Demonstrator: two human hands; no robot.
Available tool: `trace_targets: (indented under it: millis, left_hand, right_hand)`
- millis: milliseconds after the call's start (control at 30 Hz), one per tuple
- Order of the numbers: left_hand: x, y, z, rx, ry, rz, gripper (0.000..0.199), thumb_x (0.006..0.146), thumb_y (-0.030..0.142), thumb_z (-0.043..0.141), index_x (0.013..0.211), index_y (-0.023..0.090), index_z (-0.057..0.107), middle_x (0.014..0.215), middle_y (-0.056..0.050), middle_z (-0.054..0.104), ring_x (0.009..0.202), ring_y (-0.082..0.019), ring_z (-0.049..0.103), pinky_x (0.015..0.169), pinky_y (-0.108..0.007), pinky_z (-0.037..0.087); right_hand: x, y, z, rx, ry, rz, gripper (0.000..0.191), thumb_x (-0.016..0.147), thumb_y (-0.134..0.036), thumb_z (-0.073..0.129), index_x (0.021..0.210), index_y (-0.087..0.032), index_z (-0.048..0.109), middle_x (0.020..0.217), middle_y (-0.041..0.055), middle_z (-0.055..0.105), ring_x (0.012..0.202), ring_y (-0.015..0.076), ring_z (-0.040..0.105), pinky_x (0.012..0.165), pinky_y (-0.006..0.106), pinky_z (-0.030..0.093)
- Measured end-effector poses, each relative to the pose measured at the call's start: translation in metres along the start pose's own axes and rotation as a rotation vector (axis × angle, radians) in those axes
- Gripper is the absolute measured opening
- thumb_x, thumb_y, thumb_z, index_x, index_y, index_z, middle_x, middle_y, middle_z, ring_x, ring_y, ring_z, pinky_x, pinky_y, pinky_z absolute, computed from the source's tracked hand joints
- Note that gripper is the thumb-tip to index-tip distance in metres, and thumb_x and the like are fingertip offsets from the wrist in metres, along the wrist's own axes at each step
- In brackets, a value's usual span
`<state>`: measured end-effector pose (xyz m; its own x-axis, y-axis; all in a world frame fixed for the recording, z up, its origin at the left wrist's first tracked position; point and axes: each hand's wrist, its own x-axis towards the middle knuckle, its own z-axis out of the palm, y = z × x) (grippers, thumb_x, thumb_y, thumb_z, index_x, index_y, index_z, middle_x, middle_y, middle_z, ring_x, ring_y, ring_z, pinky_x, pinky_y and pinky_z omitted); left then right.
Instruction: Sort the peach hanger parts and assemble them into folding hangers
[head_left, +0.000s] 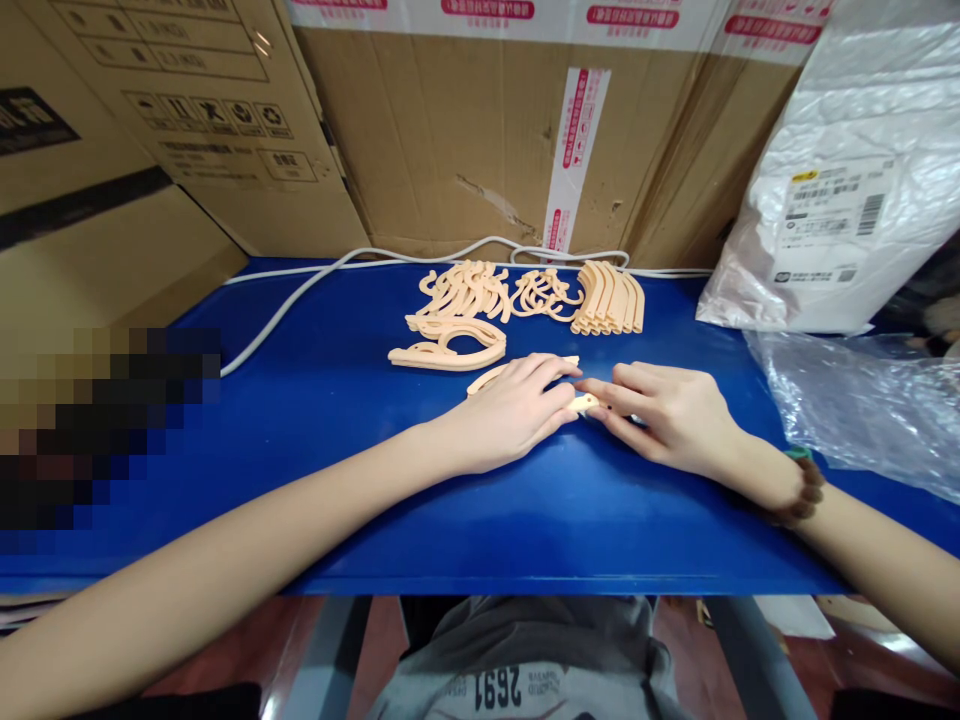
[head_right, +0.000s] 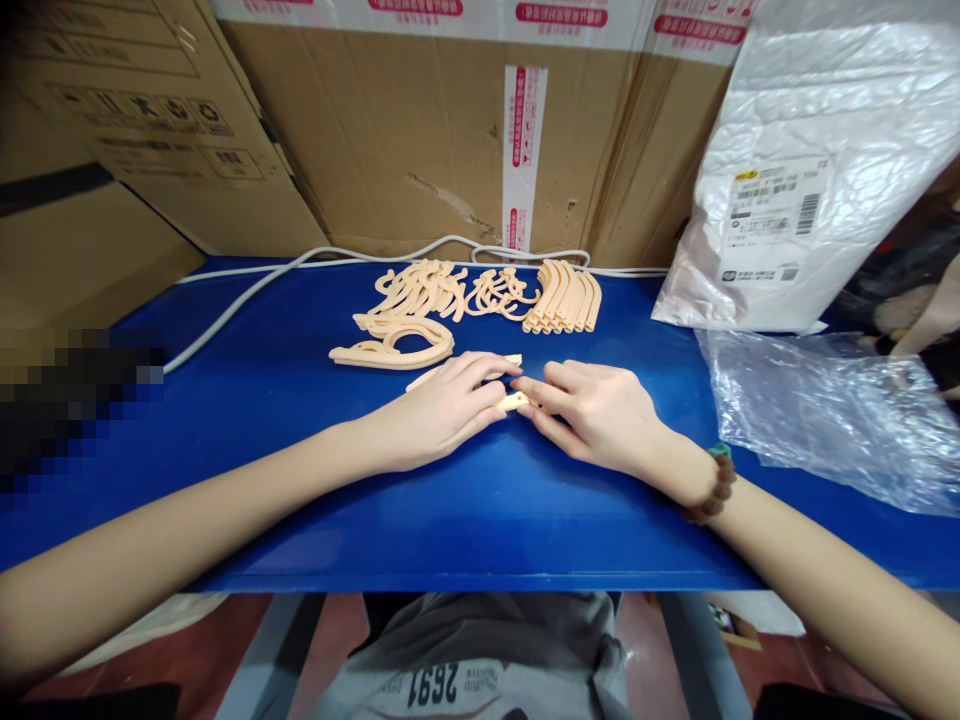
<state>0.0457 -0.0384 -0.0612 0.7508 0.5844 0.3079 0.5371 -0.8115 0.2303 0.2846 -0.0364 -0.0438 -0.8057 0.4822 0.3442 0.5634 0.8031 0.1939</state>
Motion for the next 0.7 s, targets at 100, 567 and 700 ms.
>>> trace_targets:
  millis: [100,567,700]
  left_hand:
    - [0.0000,-0.0001,0.0005,-0.002,0.002,-0.002,0.031,0.104,0.033,0.037,0.110,0.014,0.060,0.140,-0.013,0.051,0.136,-0.025,0.041,0.114,-0.044,0.036]
    - [-0.0002,-0.0016,0.0006,-0.029,-0.017,0.047,0.031,0.104,0.033,0.035,0.105,0.014,0.060,0.138,-0.012,0.051,0.134,-0.026,0.040,0.114,-0.044,0.036]
    - [-0.0001,-0.0010,0.0001,-0.066,-0.021,0.041,0.031,0.104,0.035,0.035,0.105,0.016,0.060,0.137,-0.012,0.052,0.134,-0.024,0.040,0.113,-0.044,0.037]
  right_hand:
    - [-0.0001,-0.0007,0.0001,0.015,-0.006,0.009,0.032,0.101,-0.034,0.046,0.117,-0.016,0.068,0.076,0.0027,0.061,0.068,0.0143,0.056,0.060,0.027,0.035]
    - [0.0069,-0.0011,-0.0017,0.400,-0.106,0.164,0.036,0.099,-0.044,0.048,0.090,-0.017,0.070,0.070,0.0012,0.063,0.062,0.0114,0.058,0.058,0.023,0.034]
    - [0.0076,-0.0023,-0.0028,0.422,-0.106,0.169,0.037,0.099,-0.045,0.047,0.089,-0.017,0.070,0.070,0.0014,0.063,0.060,0.0110,0.057,0.058,0.023,0.034]
